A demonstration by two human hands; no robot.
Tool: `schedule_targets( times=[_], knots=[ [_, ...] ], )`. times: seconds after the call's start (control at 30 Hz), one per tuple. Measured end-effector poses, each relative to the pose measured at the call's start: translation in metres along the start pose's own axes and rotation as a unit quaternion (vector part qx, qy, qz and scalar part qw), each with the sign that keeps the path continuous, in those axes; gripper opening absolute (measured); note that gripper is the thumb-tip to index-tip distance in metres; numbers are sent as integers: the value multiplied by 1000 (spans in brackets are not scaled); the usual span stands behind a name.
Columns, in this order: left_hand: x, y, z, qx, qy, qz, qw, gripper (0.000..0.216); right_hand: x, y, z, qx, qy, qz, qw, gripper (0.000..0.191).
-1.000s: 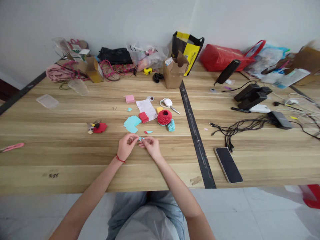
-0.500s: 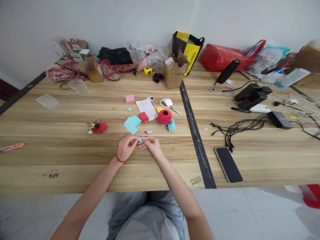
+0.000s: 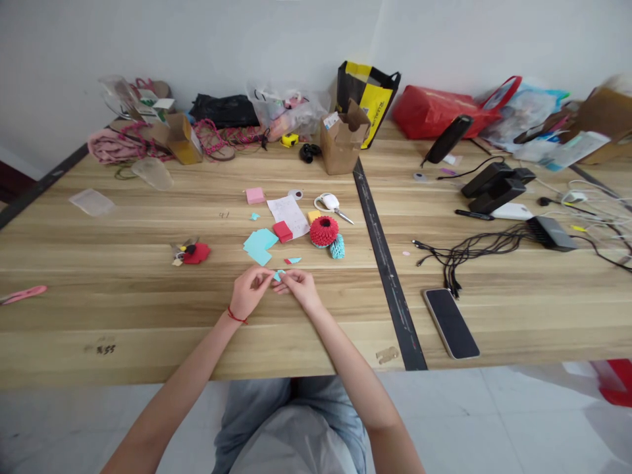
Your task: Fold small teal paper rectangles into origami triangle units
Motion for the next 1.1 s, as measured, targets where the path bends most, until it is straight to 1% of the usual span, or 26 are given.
schedule_targets(
  times=[0.2, 0.3, 0.37, 0.4, 0.5, 0.57, 0.63, 0.7, 0.73, 0.77, 0.8, 0.83, 0.87, 0.9, 0.93, 0.97, 1.03, 1.1],
  knots=[
    [1, 10, -1, -34, -17, -101, 994, 13, 2, 0, 1, 2, -6, -17, 1000, 26],
    [2, 13, 1, -58, -48, -152, 986, 18, 2, 2, 0, -22, -31, -32, 999, 22],
    [4, 19, 1, -79, -88, -204, 972, 22, 2, 4, 0, -45, -51, -55, 996, 20],
    [5, 23, 2, -93, -98, -235, 963, 24, 2, 6, -1, -57, -58, -68, 994, 19],
    [7, 31, 6, -129, -110, -304, 937, 24, 2, 9, 1, -83, -58, -101, 990, 18],
    [8, 33, 6, -143, -115, -323, 928, 24, 2, 10, 2, -83, -54, -109, 989, 20],
    [8, 33, 5, -146, -112, -326, 927, 24, 2, 9, 1, -71, -56, -103, 991, 22],
    [7, 32, 5, -128, -99, -311, 937, 23, 2, 7, 0, -50, -57, -84, 994, 24],
    [6, 30, 6, -109, -88, -289, 947, 22, 2, 5, 0, -38, -53, -69, 995, 25],
    [4, 27, 6, -84, -76, -253, 961, 20, 2, 3, 0, -25, -47, -52, 997, 25],
    [1, 22, 9, -59, -51, -204, 976, 17, 3, 0, 0, -13, -40, -34, 999, 26],
    [-1, 15, 9, -27, -45, -142, 988, 17, 3, -2, 0, -3, -30, -16, 999, 27],
    [-2, 7, 9, 1, -37, -72, 997, 19, 4, -5, 0, 6, -22, 0, 1000, 27],
    [-3, 1, 9, 28, -29, -20, 999, 21, 4, -7, 0, 13, -15, 14, 1000, 28],
    [-3, -3, 8, 57, -35, 20, 998, 24, 4, -9, 0, 20, -9, 27, 999, 28],
    [-3, -5, 4, 87, -57, 44, 994, 29, 5, -10, 0, 25, -5, 38, 999, 29],
    [-4, -4, -4, 133, -101, 65, 984, 35, 5, -12, 0, 33, 2, 53, 998, 30],
    [-4, -3, -9, 153, -132, 70, 977, 36, 5, -13, 0, 40, 7, 64, 997, 29]
  ],
)
Point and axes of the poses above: each hand's wrist, its own x-axis away from the middle knuckle, its own z-axis out of the back of the hand, y = z × x, the point moved 7 cm from there along -x, towards the middle knuckle, and after that the axes turned 13 degrees about -z, right-handed, at the moved point
